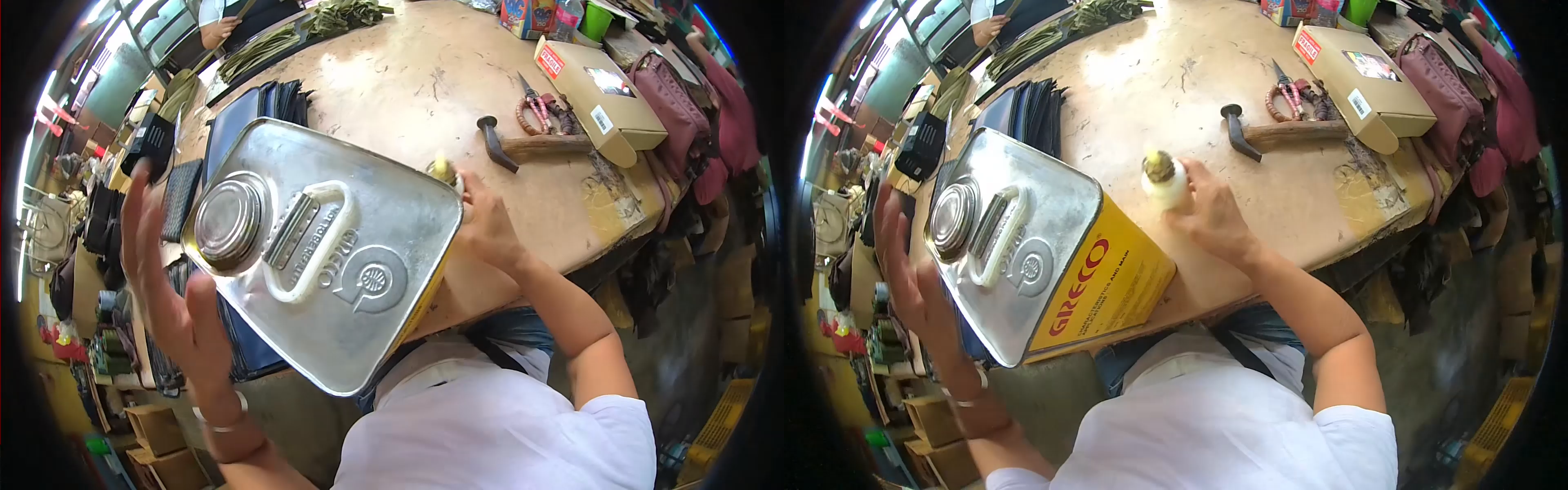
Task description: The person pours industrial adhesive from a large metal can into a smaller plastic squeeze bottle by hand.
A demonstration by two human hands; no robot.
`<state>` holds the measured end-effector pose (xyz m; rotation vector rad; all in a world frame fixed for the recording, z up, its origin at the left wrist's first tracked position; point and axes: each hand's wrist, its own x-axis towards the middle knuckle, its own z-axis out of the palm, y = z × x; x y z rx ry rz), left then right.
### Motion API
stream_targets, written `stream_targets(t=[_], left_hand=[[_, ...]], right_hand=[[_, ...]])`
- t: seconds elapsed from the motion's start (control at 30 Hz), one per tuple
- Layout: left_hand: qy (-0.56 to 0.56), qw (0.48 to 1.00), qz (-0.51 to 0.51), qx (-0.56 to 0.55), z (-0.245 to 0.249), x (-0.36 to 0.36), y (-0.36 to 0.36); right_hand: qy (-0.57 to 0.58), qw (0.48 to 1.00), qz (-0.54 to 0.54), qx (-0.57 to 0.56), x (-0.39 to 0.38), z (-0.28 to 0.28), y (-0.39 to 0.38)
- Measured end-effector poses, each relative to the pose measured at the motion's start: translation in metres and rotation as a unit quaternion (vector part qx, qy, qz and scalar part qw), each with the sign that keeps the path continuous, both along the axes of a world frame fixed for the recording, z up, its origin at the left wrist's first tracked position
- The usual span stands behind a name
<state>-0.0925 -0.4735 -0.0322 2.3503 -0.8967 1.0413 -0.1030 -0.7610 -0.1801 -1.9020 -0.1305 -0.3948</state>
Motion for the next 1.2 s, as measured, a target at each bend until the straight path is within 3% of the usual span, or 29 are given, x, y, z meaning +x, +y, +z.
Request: stream_targets(t=[0.03, 0.1, 0.2, 0.3, 0.47, 0.57, 0.6, 0.67, 0.73, 0.77, 0.83, 0.87, 0.9, 0.93, 0.97, 1.0, 1.1, 1.2], left_hand=[[0.069, 0.982, -0.072, -0.159, -0.032, -0.005, 0.003], [0.095, 0.961, 0.255, -0.05, -0.096, -0.013, 0.013], [0.406, 0.875, 0.044, -0.261, -0.171, -0.036, -0.007], [0.511, 0.803, -0.05, -0.304, -0.2, -0.047, -0.028], [0.497, 0.821, -0.109, -0.259, -0.205, -0.026, -0.054], [0.43, 0.864, -0.136, -0.223, -0.195, -0.008, -0.08], [0.388, 0.887, -0.143, -0.208, -0.187, -0.001, -0.091], [0.327, 0.916, -0.151, -0.178, -0.171, 0.009, -0.117], [0.381, 0.895, -0.13, -0.191, -0.163, 0.013, -0.143], [0.391, 0.893, -0.147, -0.167, -0.159, 0.019, -0.145], [0.404, 0.887, -0.188, -0.119, -0.15, 0.032, -0.153], [0.346, 0.896, -0.224, -0.164, -0.15, 0.04, -0.146], [0.349, 0.897, -0.236, -0.135, -0.141, 0.045, -0.131], [0.352, 0.897, -0.247, -0.102, -0.124, 0.048, -0.116], [0.4, 0.861, -0.274, -0.154, -0.097, 0.04, -0.104], [0.447, 0.8, -0.338, -0.214, -0.078, 0.035, -0.091], [0.308, 0.881, -0.357, 0.044, -0.041, 0.022, -0.069], [0.286, 0.906, -0.305, 0.064, -0.041, 0.014, -0.069]], right_hand=[[0.012, 1.0, 0.001, 0.029, 0.002, 0.001, 0.0], [-0.035, 0.996, -0.012, 0.077, 0.0, 0.004, -0.006], [-0.043, 0.992, 0.0, 0.118, -0.014, 0.011, -0.007], [-0.077, 0.985, 0.034, 0.15, -0.021, 0.006, 0.002], [-0.073, 0.981, -0.034, 0.176, -0.022, 0.01, -0.005], [-0.163, 0.972, -0.165, -0.025, -0.028, 0.011, -0.033], [-0.151, 0.964, -0.172, 0.134, -0.036, 0.011, -0.038], [-0.154, 0.945, -0.263, 0.123, -0.059, 0.018, -0.059], [-0.287, 0.94, -0.16, 0.094, -0.078, 0.034, -0.066], [-0.276, 0.946, -0.151, 0.074, -0.093, 0.044, -0.061], [-0.199, 0.958, -0.034, 0.201, -0.111, 0.056, -0.034], [-0.082, 0.979, 0.027, 0.184, -0.112, 0.061, -0.031], [0.036, 0.981, 0.084, 0.168, -0.113, 0.064, -0.028], [0.037, 0.991, 0.101, 0.078, -0.103, 0.06, -0.017], [0.038, 0.992, 0.119, -0.011, -0.088, 0.051, -0.005], [0.046, 0.99, 0.131, -0.022, -0.077, 0.041, 0.004], [0.064, 0.98, 0.186, -0.001, -0.054, 0.028, 0.017], [0.09, 0.965, 0.245, -0.007, -0.047, 0.03, 0.02]])
